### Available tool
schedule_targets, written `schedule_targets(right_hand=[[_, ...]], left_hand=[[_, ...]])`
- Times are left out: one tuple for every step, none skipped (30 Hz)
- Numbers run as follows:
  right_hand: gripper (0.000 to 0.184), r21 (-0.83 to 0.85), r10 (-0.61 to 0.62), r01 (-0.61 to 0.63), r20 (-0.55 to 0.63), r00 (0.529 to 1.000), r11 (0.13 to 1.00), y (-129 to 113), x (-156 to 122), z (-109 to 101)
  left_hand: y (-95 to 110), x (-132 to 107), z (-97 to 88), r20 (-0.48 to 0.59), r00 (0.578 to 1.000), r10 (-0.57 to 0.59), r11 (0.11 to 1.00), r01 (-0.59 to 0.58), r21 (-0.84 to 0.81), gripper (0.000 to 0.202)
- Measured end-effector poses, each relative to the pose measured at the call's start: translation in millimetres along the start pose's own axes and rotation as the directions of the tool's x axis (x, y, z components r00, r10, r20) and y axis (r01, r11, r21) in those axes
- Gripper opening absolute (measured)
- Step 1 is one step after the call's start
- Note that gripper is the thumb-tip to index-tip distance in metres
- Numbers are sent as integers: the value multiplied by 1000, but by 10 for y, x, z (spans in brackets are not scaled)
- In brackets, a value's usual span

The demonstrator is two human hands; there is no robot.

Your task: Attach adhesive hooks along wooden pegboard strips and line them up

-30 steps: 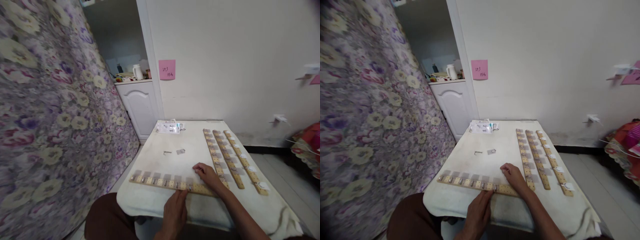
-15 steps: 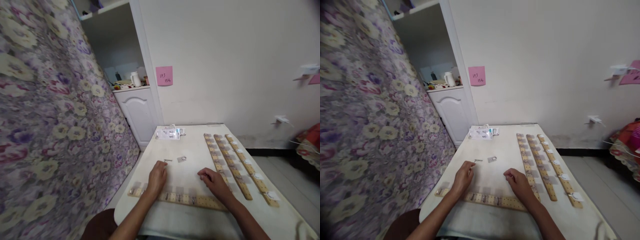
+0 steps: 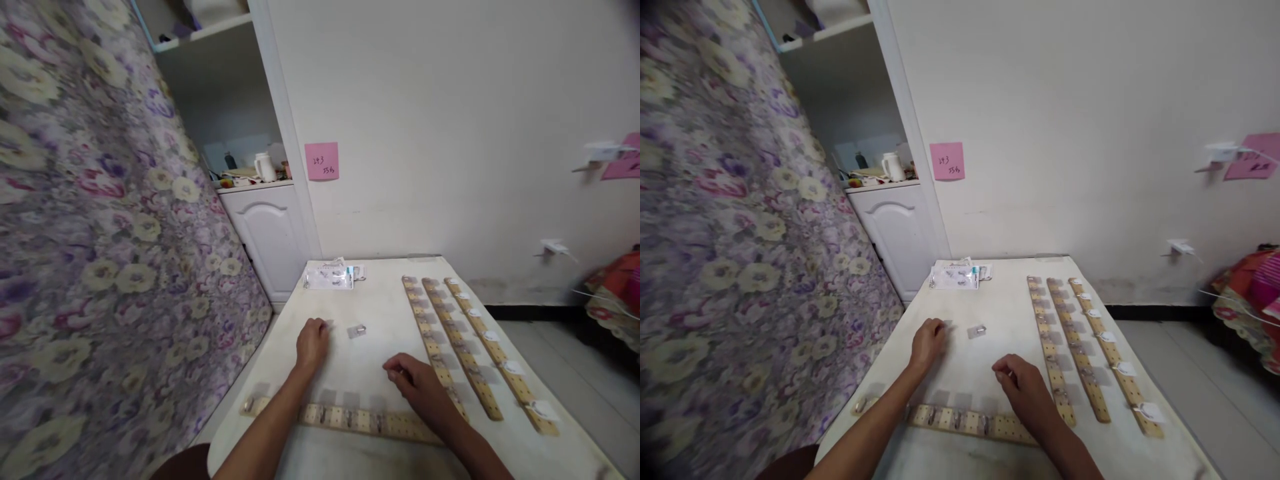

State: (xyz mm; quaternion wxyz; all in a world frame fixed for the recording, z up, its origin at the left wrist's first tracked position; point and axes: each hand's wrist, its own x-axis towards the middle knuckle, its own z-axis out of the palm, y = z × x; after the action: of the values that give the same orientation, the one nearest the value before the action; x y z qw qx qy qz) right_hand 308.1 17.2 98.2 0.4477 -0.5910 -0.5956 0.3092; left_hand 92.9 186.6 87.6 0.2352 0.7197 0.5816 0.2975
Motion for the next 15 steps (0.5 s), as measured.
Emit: schedule_targets(right_hand=[[18, 43, 23, -23, 15, 1000, 999, -13, -2, 17], [17, 95, 45, -48, 36, 998, 994, -26, -7, 40], [17, 150, 62, -71, 60, 996, 986, -39, -13, 67], [18, 205, 76, -91, 81, 994, 975, -53, -20, 96], [18, 254, 85, -107, 95, 992, 961, -67, -28, 123], [19, 296, 91, -119, 106, 990, 948, -79, -37, 144], [20, 329, 95, -128, 115, 989, 936, -90, -45, 158], [21, 352, 100, -137, 120, 988, 926, -100, -53, 162], [22, 365, 105, -142, 120, 987, 920, -108, -60, 158], [23, 371, 107, -143, 115, 988, 918, -115, -67, 146], [23, 371, 105, -137, 105, 989, 918, -121, -73, 128], [24, 370, 101, -127, 90, 991, 920, -126, -78, 107], [24, 372, 96, -117, 75, 993, 921, -131, -83, 84], [25, 380, 91, -110, 68, 994, 919, -134, -89, 62], [25, 394, 87, -107, 70, 994, 913, -136, -95, 42]], left_hand=[[38, -49, -9, 9, 1000, -26, 997, 27, -69, 10], [86, -114, -13, 27, 998, -49, 989, 52, -141, 13], [144, -197, -11, 52, 997, -65, 974, 74, -215, 17], [209, -293, -6, 78, 994, -73, 954, 92, -286, 21], [281, -400, 2, 102, 992, -75, 930, 107, -351, 25], [356, -512, 10, 127, 989, -74, 905, 120, -408, 29], [432, -623, 18, 153, 986, -70, 880, 134, -456, 32], [505, -730, 24, 175, 982, -65, 856, 145, -497, 36], [574, -829, 28, 195, 979, -59, 834, 156, -529, 38], [637, -918, 31, 213, 976, -51, 817, 163, -553, 40], [693, -996, 31, 225, 973, -41, 804, 166, -570, 41], [742, -1064, 30, 235, 972, -29, 797, 164, -581, 41], [785, -1124, 29, 242, 970, -14, 794, 158, -587, 40], [823, -1177, 29, 247, 969, 4, 795, 147, -588, 38], [857, -1227, 31, 252, 968, 23, 798, 134, -587, 36]])
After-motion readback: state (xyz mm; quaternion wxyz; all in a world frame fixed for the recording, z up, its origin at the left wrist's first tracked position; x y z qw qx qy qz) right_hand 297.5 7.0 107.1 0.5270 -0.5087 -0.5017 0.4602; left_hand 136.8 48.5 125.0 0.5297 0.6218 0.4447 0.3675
